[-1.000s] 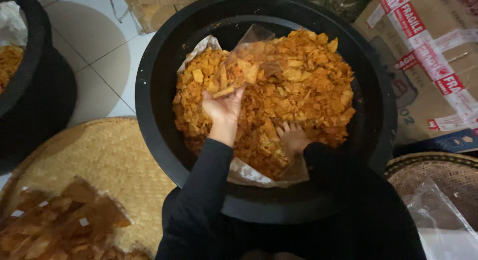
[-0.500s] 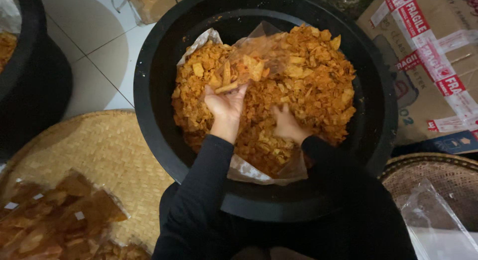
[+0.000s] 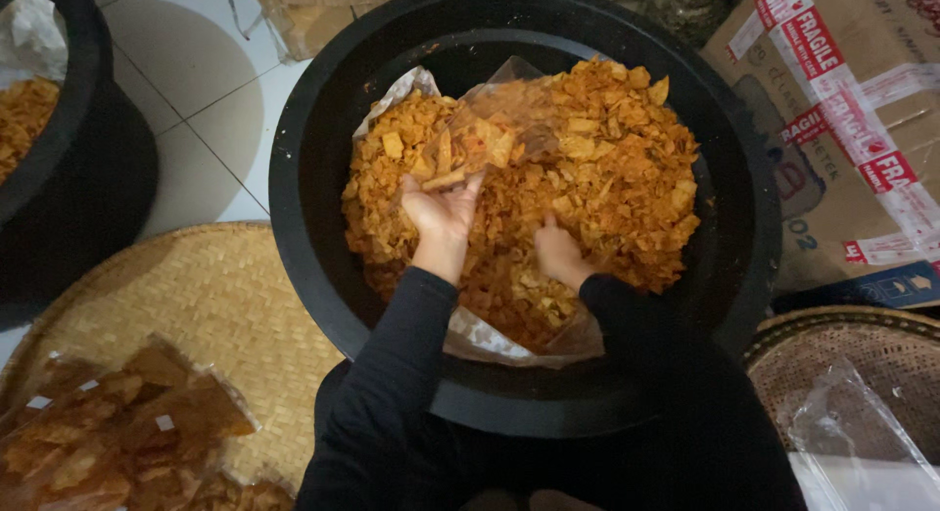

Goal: The person scoops orange chips from a large black tub into clear plastic bags using both hands. They place the filled bags onto a woven tray and continue the process with additional bags.

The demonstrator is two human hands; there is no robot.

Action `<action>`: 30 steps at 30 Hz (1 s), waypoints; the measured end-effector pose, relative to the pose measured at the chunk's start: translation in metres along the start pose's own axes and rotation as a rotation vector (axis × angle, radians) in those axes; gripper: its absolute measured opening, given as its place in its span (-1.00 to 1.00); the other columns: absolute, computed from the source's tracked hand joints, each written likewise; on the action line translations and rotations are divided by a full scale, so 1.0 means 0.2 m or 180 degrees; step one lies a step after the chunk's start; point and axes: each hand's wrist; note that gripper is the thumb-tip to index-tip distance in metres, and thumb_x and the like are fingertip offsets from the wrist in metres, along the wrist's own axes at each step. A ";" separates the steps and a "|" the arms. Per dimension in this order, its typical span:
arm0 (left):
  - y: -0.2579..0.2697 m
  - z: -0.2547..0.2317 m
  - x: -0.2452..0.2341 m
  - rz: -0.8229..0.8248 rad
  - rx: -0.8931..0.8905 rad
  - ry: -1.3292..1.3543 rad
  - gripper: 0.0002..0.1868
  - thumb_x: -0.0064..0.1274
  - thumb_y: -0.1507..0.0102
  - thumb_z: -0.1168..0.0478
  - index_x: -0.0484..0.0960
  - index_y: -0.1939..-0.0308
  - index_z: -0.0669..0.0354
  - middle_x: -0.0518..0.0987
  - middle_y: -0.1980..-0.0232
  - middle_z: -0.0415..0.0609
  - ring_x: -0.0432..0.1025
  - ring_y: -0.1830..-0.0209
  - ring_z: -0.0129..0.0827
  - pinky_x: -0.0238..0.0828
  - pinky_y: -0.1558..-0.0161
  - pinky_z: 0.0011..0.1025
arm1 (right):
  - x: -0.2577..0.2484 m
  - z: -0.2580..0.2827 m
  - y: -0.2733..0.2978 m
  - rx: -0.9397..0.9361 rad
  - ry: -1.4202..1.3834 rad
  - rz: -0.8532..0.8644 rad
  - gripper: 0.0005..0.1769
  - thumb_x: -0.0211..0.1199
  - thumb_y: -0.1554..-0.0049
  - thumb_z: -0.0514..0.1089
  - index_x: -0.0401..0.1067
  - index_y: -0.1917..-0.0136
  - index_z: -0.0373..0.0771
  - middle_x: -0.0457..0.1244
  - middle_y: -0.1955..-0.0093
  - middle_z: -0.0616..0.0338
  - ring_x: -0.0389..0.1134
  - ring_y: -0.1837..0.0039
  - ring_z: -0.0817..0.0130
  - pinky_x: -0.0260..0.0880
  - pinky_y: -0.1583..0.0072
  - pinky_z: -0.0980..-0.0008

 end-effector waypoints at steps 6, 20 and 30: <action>0.01 0.00 0.00 0.0085 -0.0032 0.0047 -0.26 -0.56 -0.43 -0.22 0.09 -0.53 0.19 0.06 -0.60 0.25 -0.02 -0.58 0.22 -0.10 -0.41 0.45 | 0.05 0.02 -0.09 -0.0261 0.0612 -0.0509 -0.64 0.23 -0.11 -0.40 0.43 -0.20 -0.42 0.17 -0.35 -0.38 0.40 0.17 -0.02 0.50 0.23 0.16; -0.02 0.06 -0.06 -0.0053 -0.0049 -0.0170 -0.30 -0.48 -0.46 -0.22 0.17 -0.51 0.15 0.12 -0.57 0.21 -0.03 -0.62 0.16 -0.12 -0.49 0.39 | -1.04 -0.03 0.58 -0.1710 -0.4147 -0.3384 -0.78 0.29 -0.27 -0.37 0.33 -0.13 -0.24 0.29 -0.09 0.23 0.35 -0.09 0.51 0.45 -0.12 0.49; 0.11 0.15 0.01 0.0150 -0.0198 -0.1074 -0.29 -0.60 -0.42 -0.24 0.09 -0.50 0.08 0.13 -0.55 0.27 0.04 -0.58 0.19 0.07 -0.41 0.38 | -1.05 -0.04 0.65 -0.1369 -0.3262 -0.1419 -0.56 0.10 -0.22 -0.36 0.40 -0.37 -0.28 0.40 -0.04 0.17 0.39 0.11 0.48 0.42 0.11 0.47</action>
Point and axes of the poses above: each hand's wrist, its own y-axis away from the middle knuckle, its own x-axis out of the palm, z = x × y
